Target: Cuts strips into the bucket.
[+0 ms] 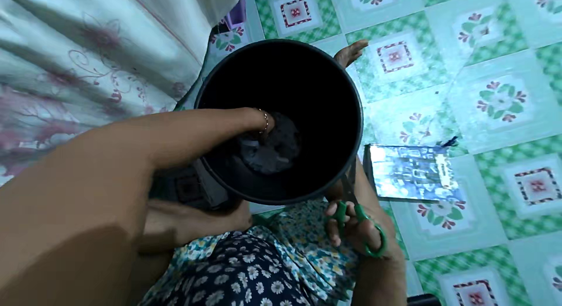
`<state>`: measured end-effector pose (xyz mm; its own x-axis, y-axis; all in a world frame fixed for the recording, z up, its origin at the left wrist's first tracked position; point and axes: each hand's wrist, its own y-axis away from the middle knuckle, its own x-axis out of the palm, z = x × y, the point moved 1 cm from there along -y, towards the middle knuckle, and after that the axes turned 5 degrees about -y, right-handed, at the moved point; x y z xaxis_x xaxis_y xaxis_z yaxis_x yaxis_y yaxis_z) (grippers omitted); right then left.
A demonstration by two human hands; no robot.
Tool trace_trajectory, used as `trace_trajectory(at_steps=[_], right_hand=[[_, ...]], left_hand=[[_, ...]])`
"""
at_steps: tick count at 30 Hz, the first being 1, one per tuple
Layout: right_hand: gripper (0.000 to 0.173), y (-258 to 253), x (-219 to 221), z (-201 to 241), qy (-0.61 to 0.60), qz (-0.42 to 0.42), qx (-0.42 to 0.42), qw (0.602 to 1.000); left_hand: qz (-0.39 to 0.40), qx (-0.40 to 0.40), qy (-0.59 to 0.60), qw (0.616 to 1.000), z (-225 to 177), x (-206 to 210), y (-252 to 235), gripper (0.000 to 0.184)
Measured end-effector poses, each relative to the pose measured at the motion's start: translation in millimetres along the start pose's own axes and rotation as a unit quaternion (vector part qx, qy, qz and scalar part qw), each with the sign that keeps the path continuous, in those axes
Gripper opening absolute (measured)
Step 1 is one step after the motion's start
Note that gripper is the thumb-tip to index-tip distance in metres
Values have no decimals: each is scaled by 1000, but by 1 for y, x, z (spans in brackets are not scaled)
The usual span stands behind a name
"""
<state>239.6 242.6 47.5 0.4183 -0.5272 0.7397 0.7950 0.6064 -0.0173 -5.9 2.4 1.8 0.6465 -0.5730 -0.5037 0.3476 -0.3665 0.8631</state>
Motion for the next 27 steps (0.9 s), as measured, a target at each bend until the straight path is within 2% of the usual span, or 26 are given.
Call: trace_trajectory(at_steps=[2,3,5,7,10,14,17,22,27], right_hand=[[47,0,1,-1,6,-6,0,1000],[47,0,2,-1,10,-7,-1,1000],[47,0,3,-2,13,-12,-1,1000],[47,0,4,-4,12,-17,-1,1000],[47,1,5,-5,20,-22,-3,1000],[45,2,7,-7,23,-44,-7,999],[45,3,14,-6,55,-70,-26,996],[47,6,69,8,196,-173,-54,964],[60,-6,128,12,306,-269,-17,913]], left_hand=[[-104,0,66,992,-1,-16,28,42],[-132,-2,95,987,-5,-28,52,39],[-81,-33,146,985,-20,-58,99,32],[-84,-33,171,981,-23,-64,115,28],[-104,8,219,970,-19,-59,123,25],[-140,26,323,936,-15,-47,137,24],[-182,50,333,924,-14,-38,148,27],[-229,91,328,912,-11,-30,180,27],[-266,144,363,881,-13,-23,213,22]])
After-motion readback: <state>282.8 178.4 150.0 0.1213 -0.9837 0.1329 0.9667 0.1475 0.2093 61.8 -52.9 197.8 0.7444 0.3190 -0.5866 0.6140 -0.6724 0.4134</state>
